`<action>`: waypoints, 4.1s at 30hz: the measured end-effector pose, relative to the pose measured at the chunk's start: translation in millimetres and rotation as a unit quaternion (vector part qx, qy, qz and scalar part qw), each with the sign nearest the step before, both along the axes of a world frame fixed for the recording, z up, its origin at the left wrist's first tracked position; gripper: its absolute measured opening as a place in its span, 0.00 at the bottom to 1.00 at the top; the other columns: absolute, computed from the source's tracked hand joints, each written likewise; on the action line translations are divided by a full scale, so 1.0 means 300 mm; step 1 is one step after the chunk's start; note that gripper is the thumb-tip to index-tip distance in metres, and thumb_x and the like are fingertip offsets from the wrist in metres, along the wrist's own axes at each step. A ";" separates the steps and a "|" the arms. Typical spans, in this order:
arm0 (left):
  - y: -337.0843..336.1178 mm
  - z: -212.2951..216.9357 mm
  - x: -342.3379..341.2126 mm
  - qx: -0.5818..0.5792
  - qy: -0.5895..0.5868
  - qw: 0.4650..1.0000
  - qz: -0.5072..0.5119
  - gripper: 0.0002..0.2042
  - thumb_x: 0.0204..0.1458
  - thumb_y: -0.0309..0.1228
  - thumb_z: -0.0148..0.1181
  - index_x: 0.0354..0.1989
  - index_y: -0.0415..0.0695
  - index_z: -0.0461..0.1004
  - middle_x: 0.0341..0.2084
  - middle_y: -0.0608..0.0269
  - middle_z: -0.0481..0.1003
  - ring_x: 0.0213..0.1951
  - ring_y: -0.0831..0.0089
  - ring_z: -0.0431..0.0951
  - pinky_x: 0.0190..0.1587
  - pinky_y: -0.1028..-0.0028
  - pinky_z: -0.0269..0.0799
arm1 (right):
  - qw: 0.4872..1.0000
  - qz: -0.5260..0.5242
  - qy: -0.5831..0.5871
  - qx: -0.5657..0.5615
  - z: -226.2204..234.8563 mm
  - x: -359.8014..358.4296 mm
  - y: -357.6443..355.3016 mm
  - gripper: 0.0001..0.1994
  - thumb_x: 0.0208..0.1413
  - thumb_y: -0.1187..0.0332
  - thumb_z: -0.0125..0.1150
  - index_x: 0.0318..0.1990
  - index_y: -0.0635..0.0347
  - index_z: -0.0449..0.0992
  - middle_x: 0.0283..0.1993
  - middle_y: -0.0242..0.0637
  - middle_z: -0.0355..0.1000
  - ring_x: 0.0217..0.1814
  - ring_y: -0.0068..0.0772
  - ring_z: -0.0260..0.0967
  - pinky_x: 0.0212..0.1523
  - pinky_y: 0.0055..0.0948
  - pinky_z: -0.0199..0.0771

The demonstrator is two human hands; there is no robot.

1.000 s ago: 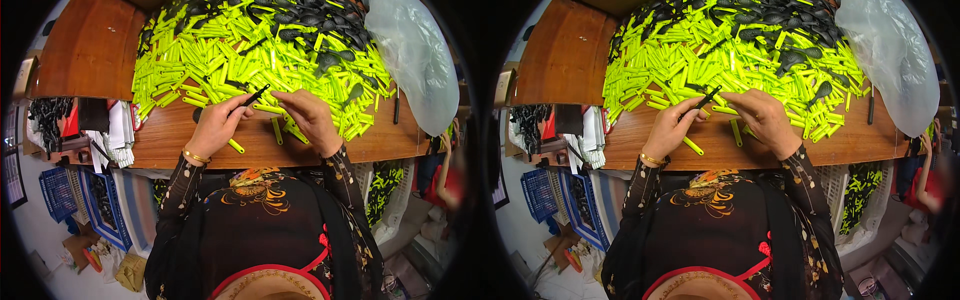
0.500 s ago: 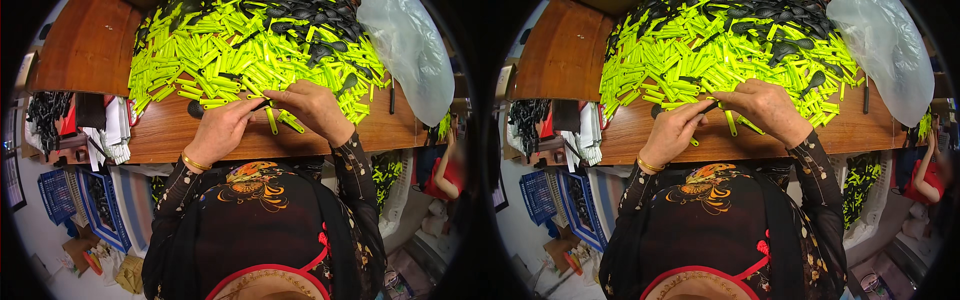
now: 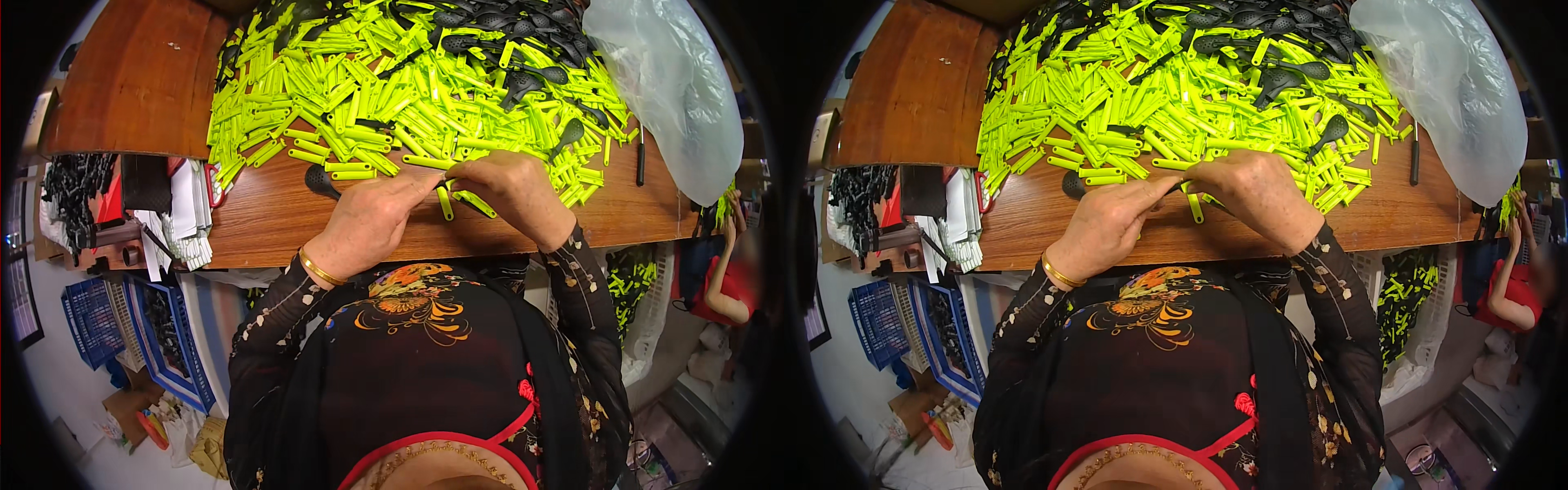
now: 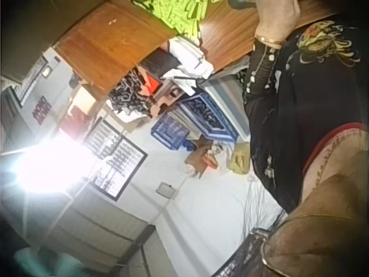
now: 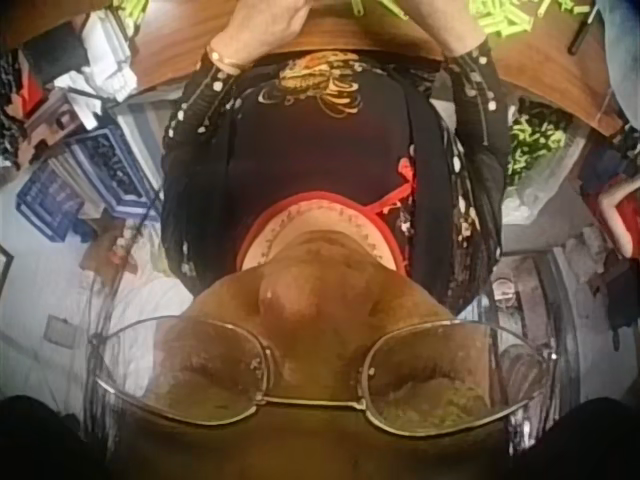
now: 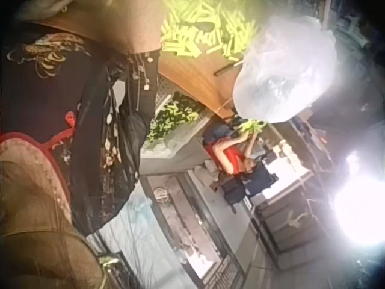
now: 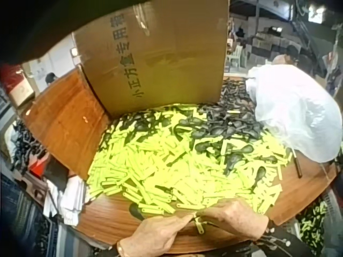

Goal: The person is assembling small yellow and black plastic components, using a small hammer to tap parts together.

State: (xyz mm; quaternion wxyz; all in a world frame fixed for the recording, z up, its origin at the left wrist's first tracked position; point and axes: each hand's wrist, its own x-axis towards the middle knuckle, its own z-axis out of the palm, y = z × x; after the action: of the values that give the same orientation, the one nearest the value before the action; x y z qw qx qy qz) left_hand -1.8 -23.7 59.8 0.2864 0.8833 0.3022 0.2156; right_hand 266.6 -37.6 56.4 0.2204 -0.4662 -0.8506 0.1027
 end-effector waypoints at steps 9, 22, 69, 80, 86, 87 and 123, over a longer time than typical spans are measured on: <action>0.025 0.032 -0.021 -0.160 -0.014 0.987 -0.013 0.15 0.61 0.27 0.66 0.55 0.39 0.81 0.41 0.50 0.85 0.41 0.56 0.86 0.44 0.65 0.80 | 0.996 -0.004 0.064 -0.063 0.016 -0.046 -0.058 0.14 0.56 0.67 0.77 0.50 0.52 0.86 0.32 0.38 0.81 0.34 0.43 0.80 0.36 0.39 0.79; 0.007 -0.012 -0.014 0.066 -0.020 0.998 -0.009 0.17 0.55 0.22 0.65 0.54 0.39 0.81 0.38 0.53 0.83 0.39 0.55 0.84 0.40 0.60 0.76 | 0.986 -0.023 0.120 -0.116 -0.003 -0.089 -0.086 0.11 0.61 0.74 0.70 0.50 0.59 0.79 0.39 0.43 0.81 0.43 0.48 0.81 0.42 0.41 0.79; 0.461 -0.167 0.998 0.347 0.164 0.870 -0.309 0.07 0.55 0.29 0.60 0.40 0.53 0.82 0.45 0.67 0.79 0.60 0.65 0.76 0.71 0.55 0.64 | 0.995 -0.021 0.054 0.084 -0.317 -0.023 0.027 0.24 0.60 0.67 0.56 0.63 0.68 0.75 0.69 0.60 0.70 0.71 0.61 0.69 0.75 0.52 0.65; 0.335 -0.024 0.501 -0.097 -0.045 0.994 -0.016 0.15 0.67 0.31 0.59 0.60 0.43 0.79 0.30 0.52 0.84 0.31 0.56 0.85 0.36 0.63 0.79 | 0.959 -0.062 0.274 0.046 -0.232 0.130 -0.044 0.12 0.55 0.75 0.72 0.46 0.49 0.87 0.51 0.35 0.80 0.58 0.43 0.74 0.62 0.44 0.69; 0.187 -0.067 0.285 -0.228 -0.040 0.972 0.049 0.17 0.66 0.29 0.60 0.61 0.42 0.80 0.43 0.48 0.86 0.40 0.58 0.89 0.43 0.64 0.81 | 0.945 -0.106 0.307 0.041 -0.066 0.183 -0.047 0.13 0.59 0.75 0.72 0.50 0.52 0.88 0.40 0.36 0.83 0.42 0.40 0.81 0.43 0.36 0.81; 0.174 -0.058 0.278 -0.230 -0.042 0.971 0.053 0.17 0.66 0.29 0.60 0.61 0.42 0.80 0.43 0.48 0.86 0.40 0.58 0.89 0.43 0.64 0.81 | 0.960 -0.094 0.260 0.054 -0.049 0.193 -0.027 0.16 0.57 0.76 0.72 0.52 0.49 0.88 0.39 0.36 0.82 0.41 0.41 0.80 0.42 0.36 0.81; 0.148 0.007 0.228 -0.110 -0.057 0.992 0.008 0.14 0.62 0.26 0.61 0.55 0.42 0.84 0.38 0.51 0.84 0.39 0.51 0.85 0.41 0.60 0.80 | 0.993 -0.053 0.103 0.024 0.020 0.181 0.022 0.08 0.52 0.71 0.78 0.38 0.51 0.84 0.32 0.33 0.82 0.34 0.37 0.81 0.33 0.34 0.79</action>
State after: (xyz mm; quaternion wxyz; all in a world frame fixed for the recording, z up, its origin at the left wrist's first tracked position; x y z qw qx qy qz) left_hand 66.7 20.8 61.9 0.3966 0.8302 0.3143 0.2339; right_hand 320.9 -31.0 62.3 0.3235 -0.4923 -0.7994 0.1177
